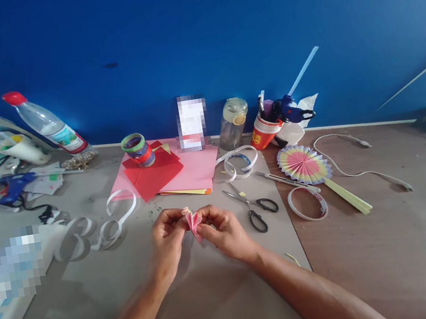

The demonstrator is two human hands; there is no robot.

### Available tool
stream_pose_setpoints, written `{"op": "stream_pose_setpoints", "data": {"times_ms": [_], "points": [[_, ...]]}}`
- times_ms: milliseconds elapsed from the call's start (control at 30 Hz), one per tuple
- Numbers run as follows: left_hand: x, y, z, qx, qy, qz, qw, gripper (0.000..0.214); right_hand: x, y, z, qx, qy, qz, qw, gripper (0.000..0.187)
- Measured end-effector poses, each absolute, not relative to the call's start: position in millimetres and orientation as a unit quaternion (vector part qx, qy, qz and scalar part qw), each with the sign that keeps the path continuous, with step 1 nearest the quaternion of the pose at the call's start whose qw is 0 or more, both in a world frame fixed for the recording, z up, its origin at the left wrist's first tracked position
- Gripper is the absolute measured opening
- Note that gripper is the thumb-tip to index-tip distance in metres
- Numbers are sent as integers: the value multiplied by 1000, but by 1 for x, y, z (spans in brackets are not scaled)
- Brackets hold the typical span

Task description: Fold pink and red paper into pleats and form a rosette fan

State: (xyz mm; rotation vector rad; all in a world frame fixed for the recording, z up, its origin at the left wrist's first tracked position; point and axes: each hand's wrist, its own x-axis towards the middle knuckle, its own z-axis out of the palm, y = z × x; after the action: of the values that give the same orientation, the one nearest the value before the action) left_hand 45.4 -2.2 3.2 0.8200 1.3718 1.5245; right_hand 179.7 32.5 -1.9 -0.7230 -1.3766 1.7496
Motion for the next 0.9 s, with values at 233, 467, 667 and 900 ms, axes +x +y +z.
{"op": "stream_pose_setpoints", "data": {"times_ms": [233,467,667,900], "points": [[44,-2,8,323,566,615,444,15,180,35,4,-252,-566,691,372,18],[43,-4,13,339,603,603,396,12,180,31,8,-294,-536,694,380,20],[42,-4,15,312,597,616,408,9,179,30,3,-261,-537,697,398,16],[46,-8,13,350,565,639,387,10,177,30,1,-275,-450,737,423,35]]}}
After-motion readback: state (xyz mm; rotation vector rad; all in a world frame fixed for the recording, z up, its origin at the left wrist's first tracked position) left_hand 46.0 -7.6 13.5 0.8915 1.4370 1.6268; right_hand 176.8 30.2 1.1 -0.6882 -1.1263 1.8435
